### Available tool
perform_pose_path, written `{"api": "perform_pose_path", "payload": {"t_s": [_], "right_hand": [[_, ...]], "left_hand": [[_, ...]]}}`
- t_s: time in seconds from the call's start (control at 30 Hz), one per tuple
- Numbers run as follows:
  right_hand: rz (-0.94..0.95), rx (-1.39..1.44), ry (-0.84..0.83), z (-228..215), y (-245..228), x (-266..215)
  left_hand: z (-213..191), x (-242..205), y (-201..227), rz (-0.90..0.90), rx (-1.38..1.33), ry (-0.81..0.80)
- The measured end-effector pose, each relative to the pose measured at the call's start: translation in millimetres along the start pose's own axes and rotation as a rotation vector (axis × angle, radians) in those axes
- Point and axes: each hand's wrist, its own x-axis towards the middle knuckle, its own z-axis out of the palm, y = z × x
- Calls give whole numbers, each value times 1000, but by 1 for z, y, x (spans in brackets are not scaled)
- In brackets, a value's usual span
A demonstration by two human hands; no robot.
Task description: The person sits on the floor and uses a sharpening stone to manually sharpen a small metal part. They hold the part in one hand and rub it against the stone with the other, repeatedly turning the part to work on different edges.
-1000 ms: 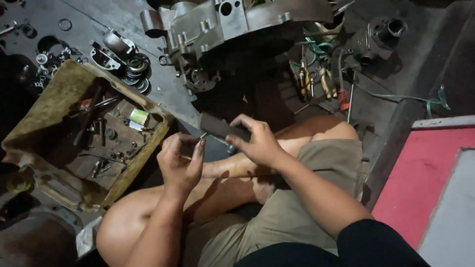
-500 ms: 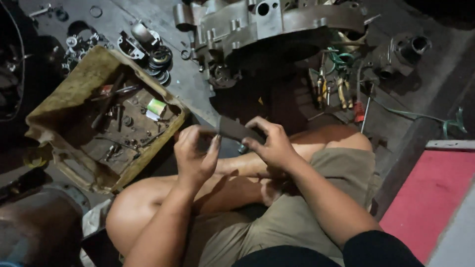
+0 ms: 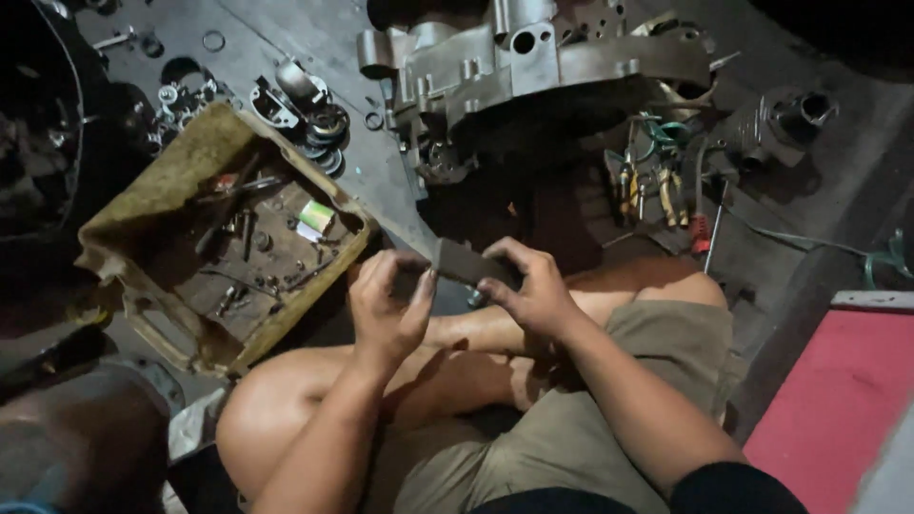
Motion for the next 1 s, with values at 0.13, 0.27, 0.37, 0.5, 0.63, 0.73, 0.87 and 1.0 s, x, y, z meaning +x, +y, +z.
{"api": "perform_pose_path", "payload": {"t_s": [0.13, 0.27, 0.37, 0.5, 0.63, 0.73, 0.87, 1.0], "right_hand": [[3, -7, 28, 11, 20, 9], [7, 10, 37, 9, 4, 3], [24, 18, 63, 11, 10, 7], [39, 56, 69, 8, -8, 2], [6, 9, 58, 13, 13, 9], [18, 4, 100, 9, 3, 9], [-2, 18, 41, 16, 31, 9], [-110, 5, 21, 3, 2, 5]], "left_hand": [[3, 4, 3, 6, 17, -3], [2, 2, 8, -77, 10, -3], [4, 1, 11, -101, -16, -4], [3, 2, 10, -119, -39, 17], [7, -1, 5, -96, -103, 50], [8, 4, 7, -89, -121, 63], [7, 0, 6, -75, -119, 73], [4, -4, 6, -155, -227, 38]]}}
